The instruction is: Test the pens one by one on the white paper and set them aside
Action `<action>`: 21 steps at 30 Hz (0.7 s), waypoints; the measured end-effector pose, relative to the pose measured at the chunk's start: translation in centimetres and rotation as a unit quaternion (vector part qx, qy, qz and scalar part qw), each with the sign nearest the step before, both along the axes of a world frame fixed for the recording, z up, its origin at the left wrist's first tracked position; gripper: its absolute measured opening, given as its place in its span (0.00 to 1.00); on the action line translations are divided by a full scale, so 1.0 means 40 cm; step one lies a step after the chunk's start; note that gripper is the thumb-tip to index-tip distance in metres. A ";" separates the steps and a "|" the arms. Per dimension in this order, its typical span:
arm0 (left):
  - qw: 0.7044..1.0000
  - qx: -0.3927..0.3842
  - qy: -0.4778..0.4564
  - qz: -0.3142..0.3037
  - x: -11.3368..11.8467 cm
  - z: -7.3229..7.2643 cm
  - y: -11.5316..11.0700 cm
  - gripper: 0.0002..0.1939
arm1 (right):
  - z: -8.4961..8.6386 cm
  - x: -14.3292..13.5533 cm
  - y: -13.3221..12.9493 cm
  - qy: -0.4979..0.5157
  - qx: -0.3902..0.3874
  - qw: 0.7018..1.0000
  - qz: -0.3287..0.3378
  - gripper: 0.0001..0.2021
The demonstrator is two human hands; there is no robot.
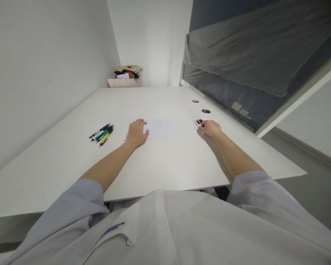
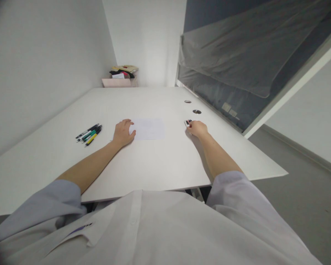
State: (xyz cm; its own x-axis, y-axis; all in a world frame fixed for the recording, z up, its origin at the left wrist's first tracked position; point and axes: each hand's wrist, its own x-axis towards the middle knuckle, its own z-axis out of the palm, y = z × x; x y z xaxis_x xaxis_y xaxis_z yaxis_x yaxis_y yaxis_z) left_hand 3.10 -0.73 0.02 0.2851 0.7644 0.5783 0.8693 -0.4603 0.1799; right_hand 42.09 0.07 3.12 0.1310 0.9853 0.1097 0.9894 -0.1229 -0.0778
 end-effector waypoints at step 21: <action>0.971 -0.145 0.189 0.030 -0.007 0.088 -0.004 0.19 | 0.015 -0.153 0.005 -0.032 0.066 0.973 0.218 0.13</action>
State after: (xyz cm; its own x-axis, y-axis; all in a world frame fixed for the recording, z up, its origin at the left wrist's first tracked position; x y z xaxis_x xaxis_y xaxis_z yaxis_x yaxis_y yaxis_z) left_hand 2.82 -0.87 3.54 0.3857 0.9011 0.1980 0.9219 -0.3851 -0.0429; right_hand 35.99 0.26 3.71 -0.3066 0.9229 0.2330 0.9489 0.3156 -0.0014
